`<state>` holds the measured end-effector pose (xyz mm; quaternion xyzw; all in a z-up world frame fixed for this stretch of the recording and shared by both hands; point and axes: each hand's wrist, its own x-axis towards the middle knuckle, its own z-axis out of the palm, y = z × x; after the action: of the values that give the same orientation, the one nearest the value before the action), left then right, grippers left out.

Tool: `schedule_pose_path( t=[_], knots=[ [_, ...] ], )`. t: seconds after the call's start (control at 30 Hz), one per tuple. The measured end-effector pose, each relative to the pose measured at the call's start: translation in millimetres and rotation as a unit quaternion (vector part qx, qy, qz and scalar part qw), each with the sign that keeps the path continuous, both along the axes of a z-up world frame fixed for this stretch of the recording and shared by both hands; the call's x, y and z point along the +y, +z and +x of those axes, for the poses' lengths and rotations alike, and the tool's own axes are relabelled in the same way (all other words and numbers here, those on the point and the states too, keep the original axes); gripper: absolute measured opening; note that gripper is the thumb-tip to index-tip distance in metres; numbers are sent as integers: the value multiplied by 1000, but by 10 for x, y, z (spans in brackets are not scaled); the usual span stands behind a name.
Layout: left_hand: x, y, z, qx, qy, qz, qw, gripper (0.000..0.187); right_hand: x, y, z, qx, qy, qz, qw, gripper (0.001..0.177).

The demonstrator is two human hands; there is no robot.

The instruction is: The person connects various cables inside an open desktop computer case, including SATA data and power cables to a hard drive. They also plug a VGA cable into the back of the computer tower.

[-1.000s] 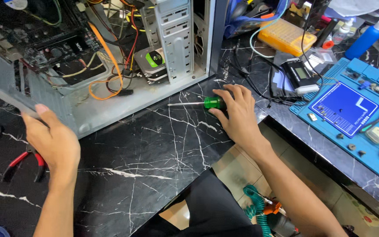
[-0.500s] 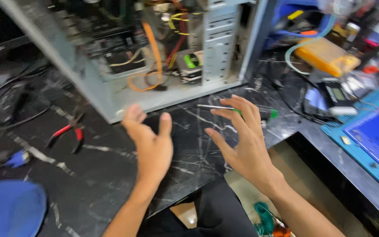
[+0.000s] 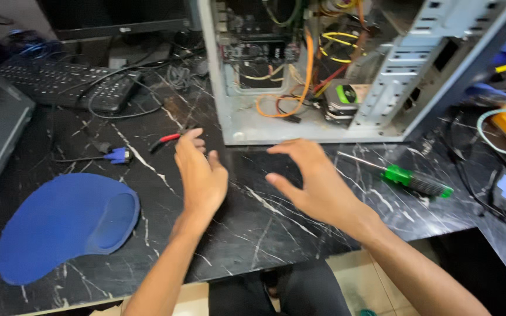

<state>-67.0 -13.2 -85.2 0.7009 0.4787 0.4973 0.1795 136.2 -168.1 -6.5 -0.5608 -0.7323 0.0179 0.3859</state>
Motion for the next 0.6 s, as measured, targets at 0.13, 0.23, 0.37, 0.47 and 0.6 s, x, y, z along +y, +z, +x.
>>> schedule_pose_path(
  t=[0.13,0.23,0.37,0.47,0.6],
  knots=[
    [563,67,-510,110,22,-32,993,51,400,84,-340,-9,45,-125,991,50],
    [918,186,-841,253,11,-96,963,42,670,151,-582,-47,72,-212,974,52],
    [1418,121,-1327,417,20,-138,898,88,907,77,-815,-58,94,-229,967,50],
    [1719,-65,-1668,457,23,-169,873,97,1045,17,-899,-48,106,-213,970,47],
    [1493,405,-1860,445,-19,-199,873,91,1219,-63,-957,-47,111,-191,974,43]
  ],
)
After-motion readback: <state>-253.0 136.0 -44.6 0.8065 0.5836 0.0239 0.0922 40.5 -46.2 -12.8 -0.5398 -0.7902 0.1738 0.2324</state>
